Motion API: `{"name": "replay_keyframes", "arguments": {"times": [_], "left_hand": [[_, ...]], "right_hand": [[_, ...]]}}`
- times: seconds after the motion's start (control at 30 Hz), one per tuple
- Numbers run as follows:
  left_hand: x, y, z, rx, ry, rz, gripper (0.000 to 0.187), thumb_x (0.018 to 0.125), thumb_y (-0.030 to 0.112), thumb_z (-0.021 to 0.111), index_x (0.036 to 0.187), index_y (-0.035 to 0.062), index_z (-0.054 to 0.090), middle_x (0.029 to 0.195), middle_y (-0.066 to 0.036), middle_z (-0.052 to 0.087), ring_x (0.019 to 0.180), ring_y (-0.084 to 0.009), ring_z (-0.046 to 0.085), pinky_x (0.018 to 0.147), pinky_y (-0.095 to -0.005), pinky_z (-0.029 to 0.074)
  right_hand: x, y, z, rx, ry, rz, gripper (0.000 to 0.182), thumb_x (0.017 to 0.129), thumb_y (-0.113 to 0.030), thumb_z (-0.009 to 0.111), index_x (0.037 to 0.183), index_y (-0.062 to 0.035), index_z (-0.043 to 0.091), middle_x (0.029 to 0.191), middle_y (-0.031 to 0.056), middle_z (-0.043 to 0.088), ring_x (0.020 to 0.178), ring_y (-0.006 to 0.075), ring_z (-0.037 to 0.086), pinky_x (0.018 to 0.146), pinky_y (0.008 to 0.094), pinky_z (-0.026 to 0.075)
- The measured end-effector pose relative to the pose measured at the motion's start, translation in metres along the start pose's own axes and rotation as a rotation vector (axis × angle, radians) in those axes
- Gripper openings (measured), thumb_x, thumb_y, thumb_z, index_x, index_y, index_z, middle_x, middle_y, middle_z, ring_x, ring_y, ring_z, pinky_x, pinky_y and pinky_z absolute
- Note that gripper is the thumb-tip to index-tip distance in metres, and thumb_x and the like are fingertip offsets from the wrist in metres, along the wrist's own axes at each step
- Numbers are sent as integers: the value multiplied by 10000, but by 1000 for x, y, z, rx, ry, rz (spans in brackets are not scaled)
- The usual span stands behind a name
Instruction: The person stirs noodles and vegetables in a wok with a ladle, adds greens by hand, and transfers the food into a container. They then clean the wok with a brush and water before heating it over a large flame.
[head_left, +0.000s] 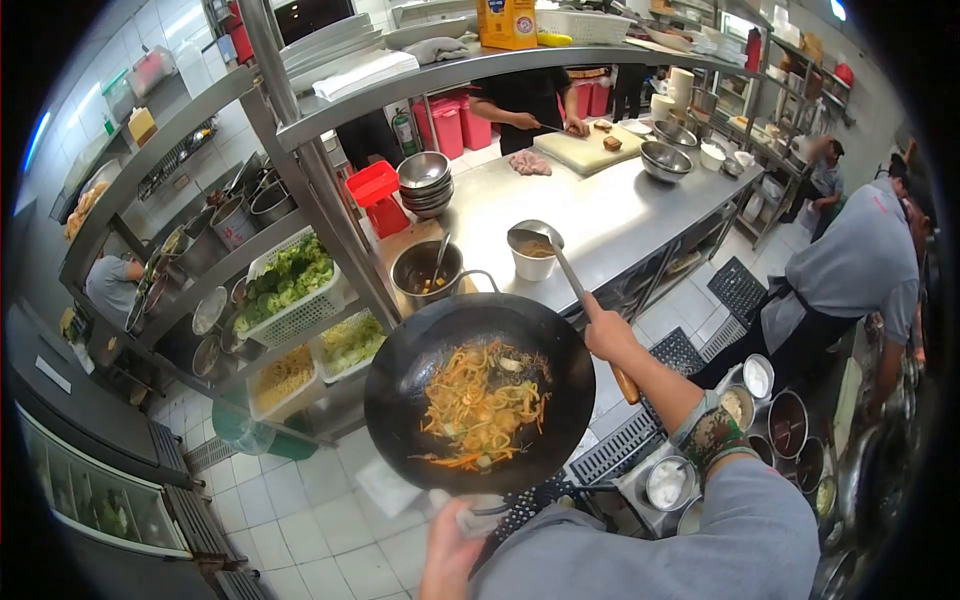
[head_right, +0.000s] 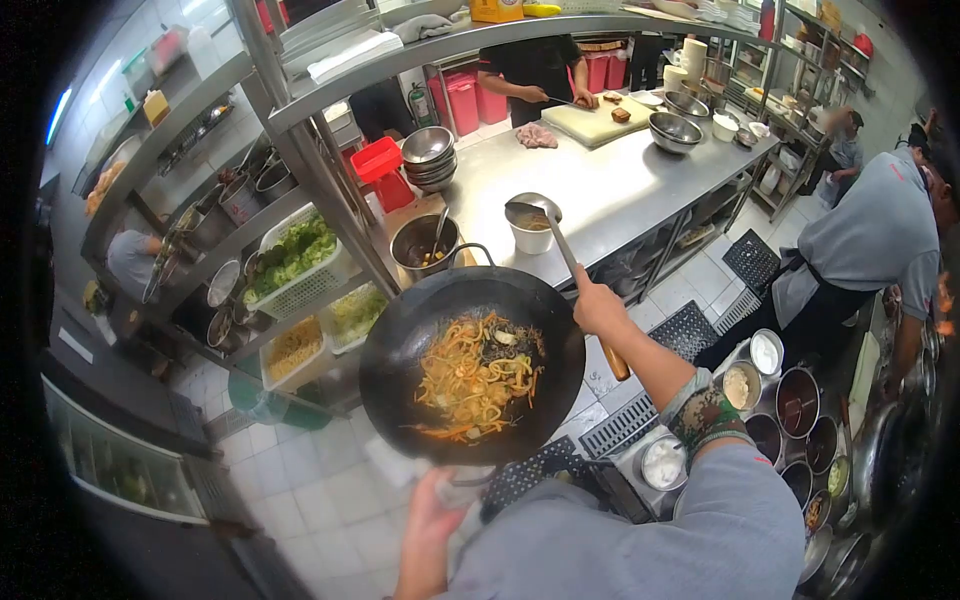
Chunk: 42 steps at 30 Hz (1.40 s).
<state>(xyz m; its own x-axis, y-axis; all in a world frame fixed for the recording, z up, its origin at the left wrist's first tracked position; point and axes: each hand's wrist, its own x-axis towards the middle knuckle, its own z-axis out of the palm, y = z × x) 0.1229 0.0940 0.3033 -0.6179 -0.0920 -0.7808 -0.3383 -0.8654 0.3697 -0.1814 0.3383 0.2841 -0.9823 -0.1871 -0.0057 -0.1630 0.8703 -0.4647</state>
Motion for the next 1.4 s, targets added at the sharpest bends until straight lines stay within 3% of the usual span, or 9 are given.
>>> {"name": "replay_keyframes", "arguments": {"times": [0.17, 0.27, 0.4, 0.6, 0.67, 0.7, 0.97, 1.2, 1.4], "left_hand": [[-4, 0, 6, 65, 27, -25, 293, 853, 136, 526, 1115, 9, 557, 1091, -150, 626, 1019, -307, 622, 878, -455, 502], [11, -2, -6, 109, -15, 4, 300, 852, 133, 530, 1123, 12, 572, 1080, -139, 639, 1002, -291, 633, 875, -436, 509], [-1, 1, -17, 29, -66, 7, 267, 861, 96, 514, 1089, -21, 590, 1023, -149, 669, 935, -279, 671, 815, -412, 549], [-43, -8, -42, 55, 119, 20, 185, 847, 125, 575, 1000, 34, 626, 943, -85, 664, 864, -238, 656, 751, -394, 546], [-70, -5, -34, 59, 156, 127, 167, 839, 129, 589, 981, 49, 626, 919, -66, 652, 852, -228, 652, 756, -405, 544], [-70, -6, -32, 51, 170, 133, 167, 839, 129, 589, 981, 49, 626, 919, -66, 652, 852, -228, 652, 756, -405, 544], [-123, 9, -69, 5, 336, 245, 46, 827, 118, 631, 857, 89, 612, 775, 10, 567, 677, -106, 541, 518, -307, 388], [-117, -2, -123, -95, 289, 413, 268, 829, -12, 564, 1096, 1, 553, 963, -74, 623, 858, -180, 616, 738, -339, 506], [-117, 11, -148, -183, 393, 438, 281, 826, -22, 558, 1105, 11, 557, 969, -56, 612, 863, -161, 602, 734, -305, 482]], "right_hand": [[0, 0, -4, 4, -25, 94, 670, 829, -79, 502, 1457, -39, 273, 939, 329, 641, 875, 459, 646, 821, 501, 496], [20, 25, 1, 381, 99, -5, 642, 860, -93, 520, 1452, -69, 274, 872, 241, 660, 690, 357, 669, 634, 462, 529], [-44, -4, -91, 1116, -423, 215, 543, 897, -81, 517, 1410, -138, 349, 674, 20, 503, 410, 99, 439, 319, 302, 331], [-120, -45, -90, 391, -692, 89, 609, 898, -112, 520, 1464, -146, 295, 744, 120, 609, 536, 224, 592, 479, 365, 459], [-131, -47, -50, 108, -455, -352, 637, 893, -129, 532, 1474, -136, 271, 874, 243, 653, 750, 392, 656, 682, 440, 505], [-130, -67, -53, 186, -605, -216, 642, 891, -140, 547, 1468, -130, 266, 960, 314, 630, 893, 478, 623, 800, 484, 485], [-174, -122, -73, 96, -991, -294, 655, 882, -156, 554, 1479, -178, 284, 878, 266, 638, 806, 414, 651, 745, 461, 504], [-143, -166, 1, 79, -722, -385, 669, 879, -142, 550, 1485, -161, 266, 871, 266, 640, 793, 399, 656, 751, 458, 508], [-198, -205, -20, 141, -1095, -567, 667, 873, -123, 544, 1484, -170, 280, 854, 266, 633, 808, 394, 654, 770, 461, 501]]}}
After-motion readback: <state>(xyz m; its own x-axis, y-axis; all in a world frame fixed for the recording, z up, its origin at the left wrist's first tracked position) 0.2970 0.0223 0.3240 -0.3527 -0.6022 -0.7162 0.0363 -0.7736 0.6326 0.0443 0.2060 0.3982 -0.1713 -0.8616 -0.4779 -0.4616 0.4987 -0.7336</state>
